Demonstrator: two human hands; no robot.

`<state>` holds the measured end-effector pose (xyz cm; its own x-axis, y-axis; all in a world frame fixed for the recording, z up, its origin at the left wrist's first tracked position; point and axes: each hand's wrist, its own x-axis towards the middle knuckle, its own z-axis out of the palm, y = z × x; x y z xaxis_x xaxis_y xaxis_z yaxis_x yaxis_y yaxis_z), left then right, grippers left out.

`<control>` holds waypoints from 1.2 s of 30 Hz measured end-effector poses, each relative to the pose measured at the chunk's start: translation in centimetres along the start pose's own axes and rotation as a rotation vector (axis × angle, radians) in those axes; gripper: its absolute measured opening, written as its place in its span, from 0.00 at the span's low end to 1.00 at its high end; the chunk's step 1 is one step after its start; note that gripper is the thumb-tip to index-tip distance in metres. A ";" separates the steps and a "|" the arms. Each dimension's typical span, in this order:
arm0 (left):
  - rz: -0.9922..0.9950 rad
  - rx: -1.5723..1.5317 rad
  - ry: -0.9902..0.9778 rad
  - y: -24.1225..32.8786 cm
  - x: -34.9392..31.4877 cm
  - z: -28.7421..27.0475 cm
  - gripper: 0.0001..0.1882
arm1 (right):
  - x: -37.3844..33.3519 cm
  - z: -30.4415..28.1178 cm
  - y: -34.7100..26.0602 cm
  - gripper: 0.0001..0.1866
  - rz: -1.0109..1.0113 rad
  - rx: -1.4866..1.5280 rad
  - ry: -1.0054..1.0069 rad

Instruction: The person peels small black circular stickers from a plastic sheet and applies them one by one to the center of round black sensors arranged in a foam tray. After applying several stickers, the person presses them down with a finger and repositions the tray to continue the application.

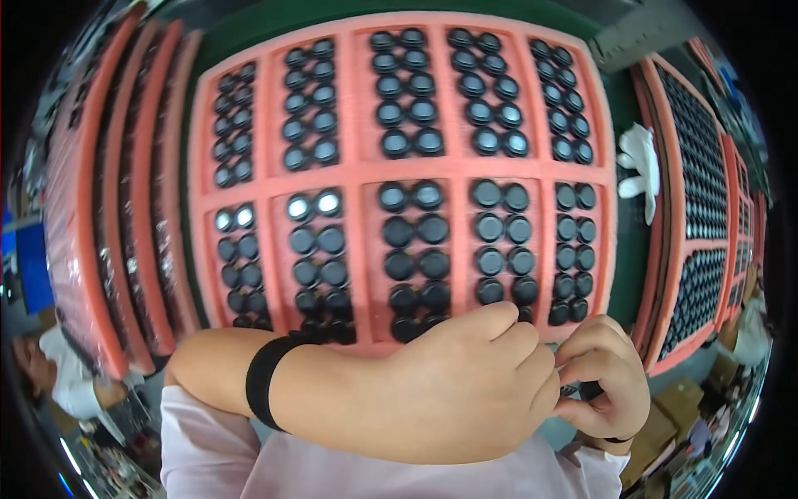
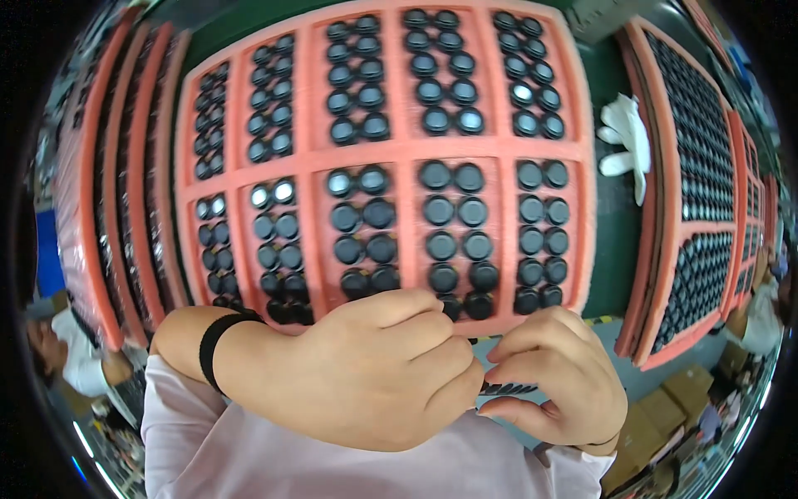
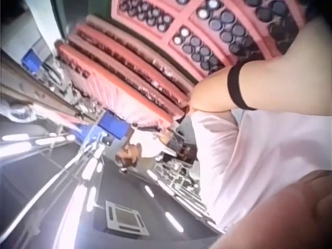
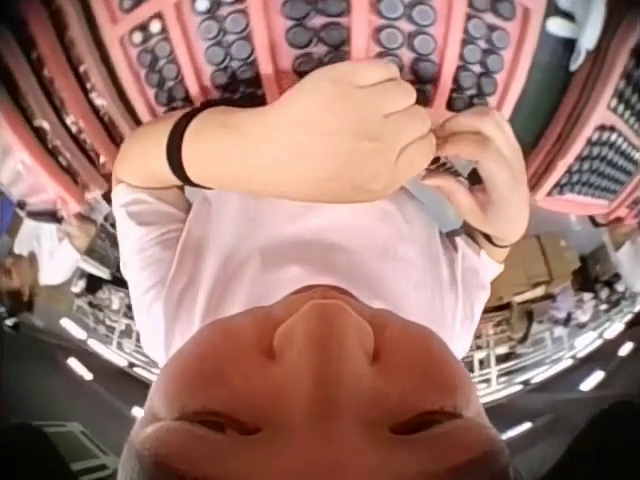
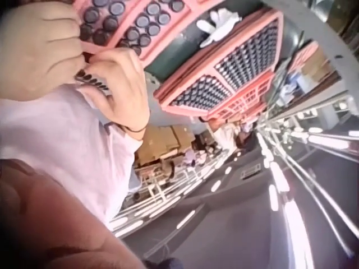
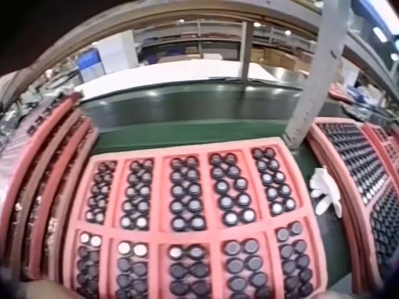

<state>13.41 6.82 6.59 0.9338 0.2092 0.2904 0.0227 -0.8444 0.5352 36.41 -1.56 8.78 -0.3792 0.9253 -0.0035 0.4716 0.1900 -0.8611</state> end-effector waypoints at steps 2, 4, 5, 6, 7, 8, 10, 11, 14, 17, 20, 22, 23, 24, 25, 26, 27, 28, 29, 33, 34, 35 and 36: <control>-0.055 0.015 0.040 0.5 -2.1 -0.7 0.11 | 0.3 1.3 -0.7 0.20 0.011 -0.054 0.013; -0.086 -0.014 0.117 0.8 -4.0 -1.2 0.12 | 1.1 2.1 -1.4 0.20 0.001 -0.093 0.009; -0.103 0.005 0.128 1.0 -5.1 -1.4 0.12 | 1.5 2.6 -1.6 0.20 -0.011 -0.104 -0.009; -0.128 0.006 0.147 1.1 -6.1 -1.6 0.12 | 2.0 3.1 -1.8 0.20 -0.022 -0.115 -0.027; -0.151 0.005 0.166 1.2 -7.2 -1.8 0.12 | 2.5 3.7 -2.1 0.20 -0.033 -0.127 -0.044; -0.172 0.002 0.185 1.4 -8.2 -2.0 0.12 | 3.1 4.2 -2.4 0.20 -0.052 -0.130 -0.057; -0.214 0.010 0.238 1.7 -10.2 -2.3 0.12 | 4.7 5.5 -3.1 0.19 -0.091 -0.130 -0.093; -0.242 0.004 0.280 1.9 -11.1 -2.4 0.12 | 5.5 6.1 -3.4 0.18 -0.106 -0.131 -0.109; -0.318 -0.002 0.357 2.3 -14.1 -2.5 0.12 | 8.2 8.1 -4.2 0.16 -0.189 -0.110 -0.145; -0.394 -0.016 0.411 2.5 -16.7 -3.1 0.11 | 10.9 9.3 -5.4 0.16 -0.258 -0.108 -0.190; -0.464 0.054 0.538 2.3 -18.9 -3.7 0.13 | 13.8 10.4 -6.5 0.17 -0.325 -0.121 -0.262; -0.484 0.075 0.584 1.8 -19.9 -4.2 0.14 | 15.5 11.4 -7.4 0.16 -0.352 -0.143 -0.241; -0.512 0.105 0.628 1.7 -20.5 -4.4 0.15 | 16.2 11.8 -7.7 0.16 -0.373 -0.153 -0.236; -0.541 0.133 0.671 1.6 -20.9 -4.5 0.16 | 16.7 12.1 -8.0 0.16 -0.376 -0.158 -0.244; -0.543 0.134 0.682 1.6 -21.2 -4.6 0.16 | 17.1 12.5 -8.2 0.16 -0.384 -0.162 -0.242; -0.556 0.119 0.697 1.5 -21.4 -4.7 0.17 | 17.5 12.9 -8.3 0.16 -0.392 -0.167 -0.239; -0.568 0.103 0.712 1.5 -21.6 -4.7 0.17 | 17.8 13.2 -8.3 0.16 -0.399 -0.171 -0.237; -0.583 0.088 0.728 1.4 -21.9 -4.7 0.17 | 18.0 13.6 -8.2 0.16 -0.402 -0.176 -0.247; -0.587 0.087 0.739 1.3 -22.1 -4.6 0.17 | 18.0 13.9 -8.1 0.16 -0.381 -0.164 -0.258; -0.579 0.001 0.740 0.3 -22.8 -3.8 0.18 | 18.9 14.8 -7.7 0.15 -0.341 -0.143 -0.291; -0.569 0.032 0.749 0.0 -22.9 -3.4 0.17 | 19.2 14.9 -7.7 0.15 -0.347 -0.138 -0.295; -0.560 0.063 0.758 -0.4 -22.9 -3.0 0.16 | 19.4 15.0 -7.7 0.15 -0.353 -0.133 -0.299; -0.551 0.094 0.766 -0.6 -22.9 -2.8 0.15 | 19.7 15.0 -7.9 0.15 -0.350 -0.138 -0.307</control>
<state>-9.02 3.95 1.83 0.2952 0.8288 0.4753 0.4504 -0.5594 0.6958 13.27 10.21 7.90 -0.7417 0.6623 0.1063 0.3673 0.5336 -0.7618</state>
